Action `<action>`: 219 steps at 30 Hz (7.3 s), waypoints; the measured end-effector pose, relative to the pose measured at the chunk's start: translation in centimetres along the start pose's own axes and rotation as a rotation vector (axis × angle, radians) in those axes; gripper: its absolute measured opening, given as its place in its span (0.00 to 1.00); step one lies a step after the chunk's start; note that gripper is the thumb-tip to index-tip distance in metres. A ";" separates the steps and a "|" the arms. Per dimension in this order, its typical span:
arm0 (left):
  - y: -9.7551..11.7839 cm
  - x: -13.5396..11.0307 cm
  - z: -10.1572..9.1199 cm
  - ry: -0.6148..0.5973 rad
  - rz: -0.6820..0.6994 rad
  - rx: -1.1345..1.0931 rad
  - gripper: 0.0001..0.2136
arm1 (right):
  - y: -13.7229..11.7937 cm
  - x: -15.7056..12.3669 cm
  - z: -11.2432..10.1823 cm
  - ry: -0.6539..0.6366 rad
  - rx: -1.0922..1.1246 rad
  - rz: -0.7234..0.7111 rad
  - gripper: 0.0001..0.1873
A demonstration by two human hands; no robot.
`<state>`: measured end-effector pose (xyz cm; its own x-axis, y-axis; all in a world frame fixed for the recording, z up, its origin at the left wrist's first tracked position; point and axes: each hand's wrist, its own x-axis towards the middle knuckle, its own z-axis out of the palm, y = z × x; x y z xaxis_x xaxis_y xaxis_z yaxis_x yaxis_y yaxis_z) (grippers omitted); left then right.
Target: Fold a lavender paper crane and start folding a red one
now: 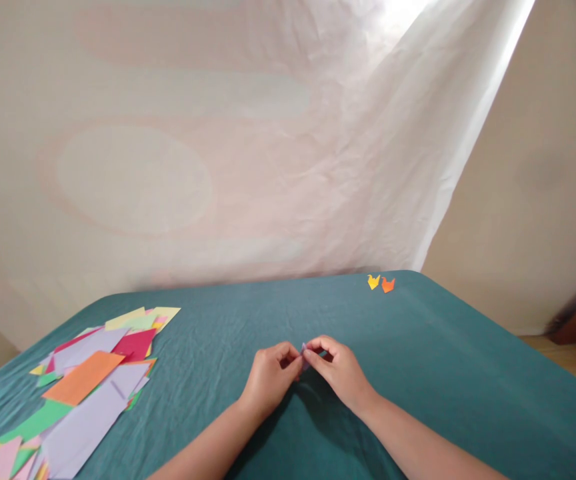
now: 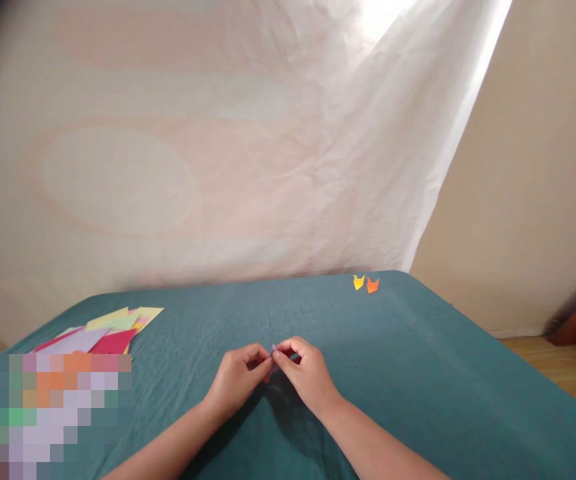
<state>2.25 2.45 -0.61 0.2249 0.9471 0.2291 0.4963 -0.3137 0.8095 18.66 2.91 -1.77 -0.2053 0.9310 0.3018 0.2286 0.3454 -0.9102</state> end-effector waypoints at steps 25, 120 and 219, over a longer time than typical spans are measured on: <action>-0.1 -0.2 0.7 -0.103 -0.075 -0.053 0.12 | -0.7 0.1 -0.3 0.069 -0.055 -0.026 0.12; -1.5 0.9 0.6 -0.009 -0.084 -0.642 0.11 | 1.0 0.3 0.1 0.084 0.063 -0.003 0.07; -1.9 0.9 0.1 -0.088 -0.129 -0.293 0.09 | 1.8 0.7 0.2 -0.049 0.000 0.119 0.10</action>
<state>1.58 3.91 -1.96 0.2540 0.9641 0.0771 0.2657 -0.1462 0.9529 18.78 4.17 -3.26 -0.2227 0.9587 0.1771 0.2544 0.2325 -0.9388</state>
